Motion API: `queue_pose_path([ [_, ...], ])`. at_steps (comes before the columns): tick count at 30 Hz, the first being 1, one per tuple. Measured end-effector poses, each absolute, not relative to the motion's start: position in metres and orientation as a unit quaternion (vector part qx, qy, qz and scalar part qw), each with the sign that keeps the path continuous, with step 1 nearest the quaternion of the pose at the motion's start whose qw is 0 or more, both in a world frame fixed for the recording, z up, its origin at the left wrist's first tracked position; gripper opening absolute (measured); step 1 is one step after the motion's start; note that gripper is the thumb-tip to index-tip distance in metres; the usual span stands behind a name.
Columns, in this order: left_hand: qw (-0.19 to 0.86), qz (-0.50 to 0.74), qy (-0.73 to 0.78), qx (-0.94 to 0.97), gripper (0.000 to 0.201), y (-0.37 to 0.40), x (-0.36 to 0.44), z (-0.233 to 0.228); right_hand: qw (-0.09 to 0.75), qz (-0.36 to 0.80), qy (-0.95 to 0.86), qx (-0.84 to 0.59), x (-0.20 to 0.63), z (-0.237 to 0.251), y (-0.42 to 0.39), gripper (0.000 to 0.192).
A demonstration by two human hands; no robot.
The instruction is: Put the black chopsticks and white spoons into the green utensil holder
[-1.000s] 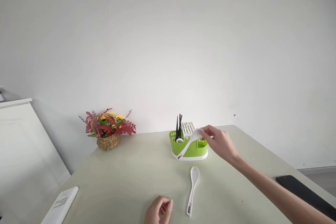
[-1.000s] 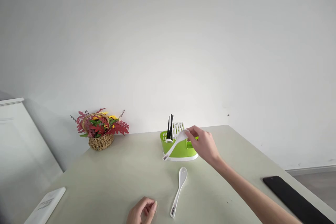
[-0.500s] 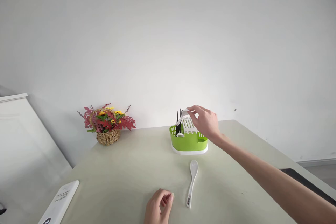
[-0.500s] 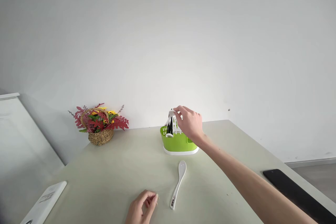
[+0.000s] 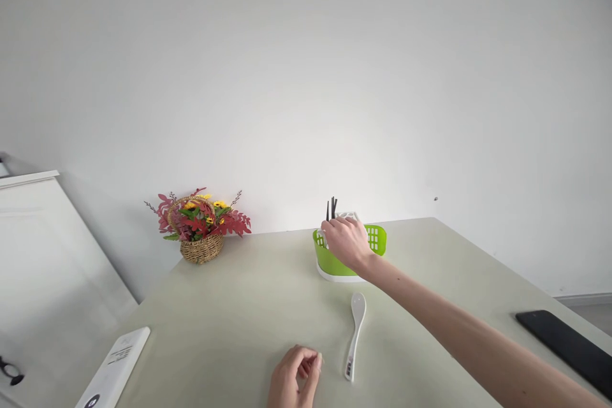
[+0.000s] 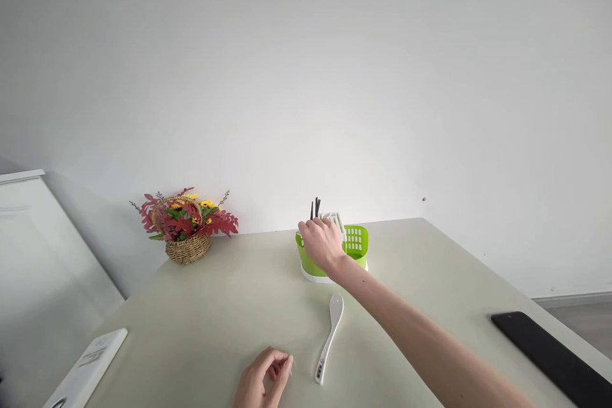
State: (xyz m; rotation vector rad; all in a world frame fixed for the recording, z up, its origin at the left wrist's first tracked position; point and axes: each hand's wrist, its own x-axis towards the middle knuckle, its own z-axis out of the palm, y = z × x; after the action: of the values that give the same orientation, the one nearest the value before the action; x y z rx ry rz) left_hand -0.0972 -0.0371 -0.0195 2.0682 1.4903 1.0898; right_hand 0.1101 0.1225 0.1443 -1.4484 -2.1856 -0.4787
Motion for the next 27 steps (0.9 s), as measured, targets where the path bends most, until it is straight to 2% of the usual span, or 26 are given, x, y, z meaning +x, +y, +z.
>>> queue_pose_path([
  [8, 0.187, 0.371, 0.54, 0.732, 0.033, -0.039, -0.098, -0.016, 0.173, -0.186, -0.805, -0.536, 0.095, 0.124, 0.123, 0.025],
  [11, 0.19, 0.37, 0.541, 0.731, 0.034, -0.039, -0.097, -0.016, 0.174, -0.193, -0.805, -0.533, 0.091, 0.119, 0.125, 0.024],
  [15, 0.189, 0.374, 0.538, 0.731, 0.035, -0.039, -0.096, -0.017, 0.194, -0.188, -0.81, -0.52, 0.091, 0.117, 0.125, 0.011],
  [17, 0.189, 0.376, 0.536, 0.732, 0.034, -0.039, -0.096, -0.017, 0.213, -0.18, -0.818, -0.503, 0.096, 0.118, 0.118, 0.016],
  [22, 0.188, 0.382, 0.534, 0.73, 0.034, -0.041, -0.096, -0.016, 0.226, -0.133, -0.87, -0.417, 0.124, 0.11, 0.086, 0.031],
  [27, 0.184, 0.385, 0.527, 0.735, 0.034, -0.042, -0.095, -0.015, 0.184, -0.041, -0.883, -0.429, 0.164, 0.077, 0.06, 0.031],
])
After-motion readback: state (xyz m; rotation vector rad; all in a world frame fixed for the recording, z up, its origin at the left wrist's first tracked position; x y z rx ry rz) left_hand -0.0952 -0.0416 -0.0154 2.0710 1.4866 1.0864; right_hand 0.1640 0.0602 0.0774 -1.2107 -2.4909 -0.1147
